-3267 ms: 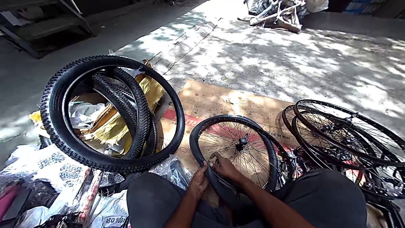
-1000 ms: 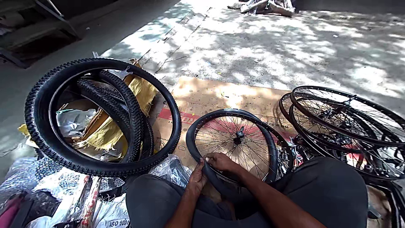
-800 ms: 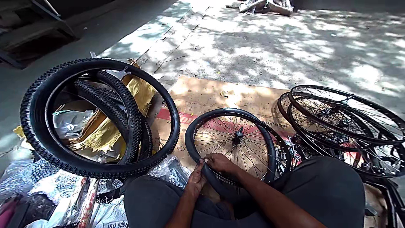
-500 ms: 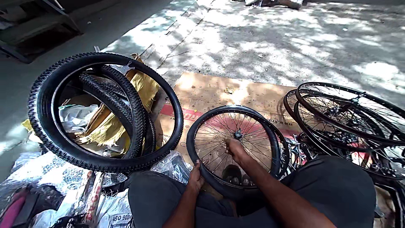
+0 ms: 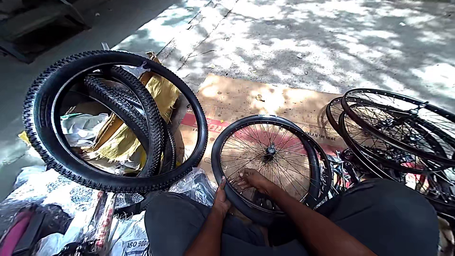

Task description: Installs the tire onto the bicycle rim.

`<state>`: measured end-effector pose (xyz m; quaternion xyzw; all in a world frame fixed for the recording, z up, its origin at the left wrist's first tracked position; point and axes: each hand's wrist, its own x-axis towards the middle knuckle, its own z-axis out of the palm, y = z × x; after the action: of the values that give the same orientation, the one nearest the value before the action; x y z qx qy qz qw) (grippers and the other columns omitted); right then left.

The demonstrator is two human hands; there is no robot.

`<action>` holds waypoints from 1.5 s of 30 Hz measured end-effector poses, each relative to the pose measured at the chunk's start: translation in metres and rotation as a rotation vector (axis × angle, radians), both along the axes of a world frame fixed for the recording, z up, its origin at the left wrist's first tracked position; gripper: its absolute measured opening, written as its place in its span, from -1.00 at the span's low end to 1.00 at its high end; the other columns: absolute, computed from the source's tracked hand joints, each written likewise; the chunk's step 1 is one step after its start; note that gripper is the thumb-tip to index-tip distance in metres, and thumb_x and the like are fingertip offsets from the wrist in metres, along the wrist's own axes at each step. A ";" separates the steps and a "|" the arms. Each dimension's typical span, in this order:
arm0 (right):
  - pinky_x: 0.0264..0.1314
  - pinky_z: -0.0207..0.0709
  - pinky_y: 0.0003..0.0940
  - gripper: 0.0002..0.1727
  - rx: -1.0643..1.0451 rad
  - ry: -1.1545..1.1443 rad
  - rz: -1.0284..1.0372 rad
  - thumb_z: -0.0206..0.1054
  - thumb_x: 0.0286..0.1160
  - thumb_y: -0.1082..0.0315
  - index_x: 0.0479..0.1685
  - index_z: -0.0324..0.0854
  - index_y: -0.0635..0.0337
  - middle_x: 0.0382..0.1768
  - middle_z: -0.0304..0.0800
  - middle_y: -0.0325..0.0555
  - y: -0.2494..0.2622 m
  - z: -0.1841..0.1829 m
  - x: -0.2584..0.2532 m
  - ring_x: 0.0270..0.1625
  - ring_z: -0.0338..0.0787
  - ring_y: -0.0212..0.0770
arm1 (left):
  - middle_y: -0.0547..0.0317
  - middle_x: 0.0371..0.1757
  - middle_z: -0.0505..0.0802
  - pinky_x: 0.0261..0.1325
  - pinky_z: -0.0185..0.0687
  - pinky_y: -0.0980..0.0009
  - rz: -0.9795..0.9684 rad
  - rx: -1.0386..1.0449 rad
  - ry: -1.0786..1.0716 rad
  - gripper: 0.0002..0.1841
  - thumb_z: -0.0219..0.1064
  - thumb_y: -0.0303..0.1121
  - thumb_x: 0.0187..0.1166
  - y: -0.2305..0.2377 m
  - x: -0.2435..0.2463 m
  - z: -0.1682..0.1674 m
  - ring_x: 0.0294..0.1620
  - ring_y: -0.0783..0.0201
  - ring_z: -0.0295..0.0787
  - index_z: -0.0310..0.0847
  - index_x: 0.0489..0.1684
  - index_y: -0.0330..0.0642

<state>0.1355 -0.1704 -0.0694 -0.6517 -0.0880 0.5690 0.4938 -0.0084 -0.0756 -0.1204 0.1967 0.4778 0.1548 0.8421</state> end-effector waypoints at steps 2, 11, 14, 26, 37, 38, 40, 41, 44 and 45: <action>-0.13 0.78 -0.29 -0.76 -0.030 -0.016 0.036 0.12 0.86 0.30 0.16 0.55 0.30 -0.15 0.80 -0.05 0.001 -0.005 0.001 -0.28 0.85 -0.23 | -0.13 -0.07 0.79 -0.08 0.76 0.09 -0.012 -0.005 0.003 -0.55 0.05 -0.01 0.84 0.000 -0.001 0.000 -0.19 0.02 0.78 0.58 0.20 -0.26; -0.21 0.80 -0.34 -0.76 -0.106 0.076 -0.041 0.08 0.85 0.40 0.18 0.61 0.31 -0.18 0.88 -0.03 0.012 -0.010 0.007 -0.31 0.89 -0.24 | -0.16 -0.06 0.79 -0.06 0.77 0.04 -0.005 -0.012 0.012 -0.56 0.07 -0.04 0.84 0.000 0.001 -0.005 -0.20 -0.02 0.78 0.59 0.20 -0.27; -0.26 0.78 -0.33 -0.80 -0.171 -0.074 -0.012 0.19 0.78 0.41 0.15 0.64 0.32 -0.20 0.87 -0.01 0.020 -0.016 0.000 -0.36 0.87 -0.22 | -0.16 -0.05 0.80 -0.05 0.77 0.07 -0.013 -0.004 0.016 -0.56 0.08 -0.04 0.83 -0.001 0.001 -0.003 -0.19 -0.01 0.79 0.59 0.22 -0.28; -0.15 0.78 -0.21 -0.86 -0.273 -0.483 0.265 0.50 0.50 0.25 -0.08 0.88 0.01 -0.29 0.94 -0.12 0.033 -0.036 -0.016 -0.36 0.89 -0.23 | -0.20 0.02 0.79 0.03 0.78 0.06 0.006 0.031 0.102 -0.58 0.13 -0.13 0.83 -0.003 0.007 0.004 -0.06 -0.01 0.80 0.45 0.40 -0.30; 0.01 0.66 0.03 -0.50 -0.388 -0.625 0.601 0.08 0.78 -0.03 -0.19 0.78 0.18 -0.24 0.86 0.05 0.033 -0.034 -0.013 -0.18 0.86 -0.04 | -0.20 -0.14 0.78 -0.11 0.79 -0.01 -0.038 -0.023 0.047 -0.51 0.02 0.01 0.85 -0.011 0.008 0.015 -0.23 -0.04 0.79 0.55 0.20 -0.32; 0.09 0.61 0.13 -0.42 -0.398 -0.667 0.625 0.02 0.79 -0.09 -0.19 0.78 0.20 -0.19 0.86 0.11 0.032 -0.031 -0.015 -0.08 0.85 0.06 | -0.20 -0.10 0.79 -0.07 0.78 -0.03 -0.045 -0.019 0.041 -0.48 0.00 0.05 0.84 -0.011 0.007 0.015 -0.17 -0.05 0.80 0.54 0.23 -0.29; 0.14 0.60 0.20 -0.27 -0.418 -0.706 0.639 -0.09 0.79 -0.25 -0.19 0.79 0.20 -0.13 0.86 0.14 0.031 -0.028 -0.018 0.02 0.85 0.12 | -0.19 0.02 0.81 0.04 0.77 -0.04 -0.052 -0.013 0.032 -0.47 -0.01 0.06 0.84 -0.013 0.007 0.017 -0.02 -0.04 0.81 0.53 0.33 -0.25; 0.16 0.59 0.21 -0.25 -0.402 -0.701 0.647 -0.14 0.81 -0.26 -0.14 0.79 0.20 -0.10 0.86 0.15 0.029 -0.026 -0.018 0.04 0.85 0.12 | -0.18 0.07 0.81 0.11 0.76 -0.05 -0.050 -0.015 0.031 -0.48 0.00 0.05 0.84 -0.014 0.007 0.018 0.05 -0.03 0.81 0.53 0.36 -0.23; 0.27 0.58 0.19 -0.43 -0.267 -0.656 0.647 -0.04 0.85 -0.09 0.23 0.72 0.15 0.00 0.85 0.17 0.023 -0.022 -0.017 0.09 0.84 0.12 | -0.19 0.11 0.81 0.15 0.74 -0.06 -0.035 -0.023 0.050 -0.47 0.00 0.06 0.84 -0.013 0.006 0.022 0.10 -0.03 0.80 0.52 0.38 -0.24; 0.23 0.61 0.15 -0.51 -0.245 -0.665 0.638 0.04 0.81 -0.05 0.27 0.69 0.10 -0.03 0.85 0.12 0.022 -0.024 -0.016 0.05 0.85 0.08 | -0.18 0.10 0.82 0.15 0.74 -0.05 -0.028 -0.024 0.056 -0.46 0.00 0.06 0.83 -0.012 0.007 0.023 0.09 -0.03 0.81 0.53 0.38 -0.24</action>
<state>0.1194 -0.1486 -0.0931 -0.7923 -0.3692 0.4589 0.1590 -0.0016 -0.0879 -0.0973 0.1975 0.5002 0.1319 0.8327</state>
